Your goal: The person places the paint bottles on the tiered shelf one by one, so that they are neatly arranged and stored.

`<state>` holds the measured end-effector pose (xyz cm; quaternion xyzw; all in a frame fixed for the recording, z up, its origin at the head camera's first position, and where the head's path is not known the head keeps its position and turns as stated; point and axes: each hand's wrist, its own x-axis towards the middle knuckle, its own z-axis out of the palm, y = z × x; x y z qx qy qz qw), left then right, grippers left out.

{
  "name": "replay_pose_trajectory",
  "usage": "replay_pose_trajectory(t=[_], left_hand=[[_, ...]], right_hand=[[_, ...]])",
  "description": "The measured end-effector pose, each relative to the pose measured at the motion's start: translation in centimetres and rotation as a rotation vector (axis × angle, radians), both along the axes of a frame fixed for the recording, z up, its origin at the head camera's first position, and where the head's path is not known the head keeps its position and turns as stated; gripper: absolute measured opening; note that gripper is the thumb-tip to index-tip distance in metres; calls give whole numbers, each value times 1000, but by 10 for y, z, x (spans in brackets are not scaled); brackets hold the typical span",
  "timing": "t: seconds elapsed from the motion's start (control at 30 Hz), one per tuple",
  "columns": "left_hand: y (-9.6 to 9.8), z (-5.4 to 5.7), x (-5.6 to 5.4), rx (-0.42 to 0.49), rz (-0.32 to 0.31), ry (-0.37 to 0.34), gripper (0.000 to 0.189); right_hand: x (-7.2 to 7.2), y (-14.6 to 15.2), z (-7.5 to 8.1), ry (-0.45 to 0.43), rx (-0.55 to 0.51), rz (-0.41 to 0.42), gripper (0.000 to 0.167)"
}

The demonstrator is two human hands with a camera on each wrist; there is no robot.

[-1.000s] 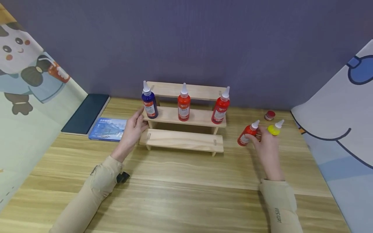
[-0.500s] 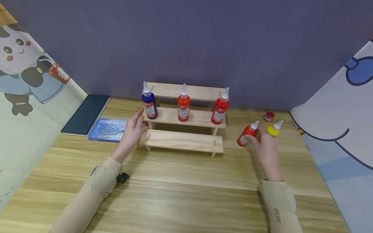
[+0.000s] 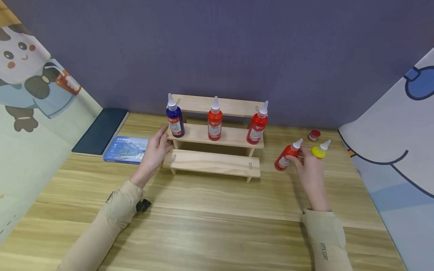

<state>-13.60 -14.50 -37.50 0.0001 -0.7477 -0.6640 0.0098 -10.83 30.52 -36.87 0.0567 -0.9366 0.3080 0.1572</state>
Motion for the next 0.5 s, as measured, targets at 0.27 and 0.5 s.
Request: replay_pose_trajectory(t=[0.27,0.5], left_hand=[[0,1,0,2,-5,7,52],[-1,0,0,15,-16,13,53]], right_hand=[[4,-7,12,-14,-2,2,36],[11,-14,23,-23,3,2,39]])
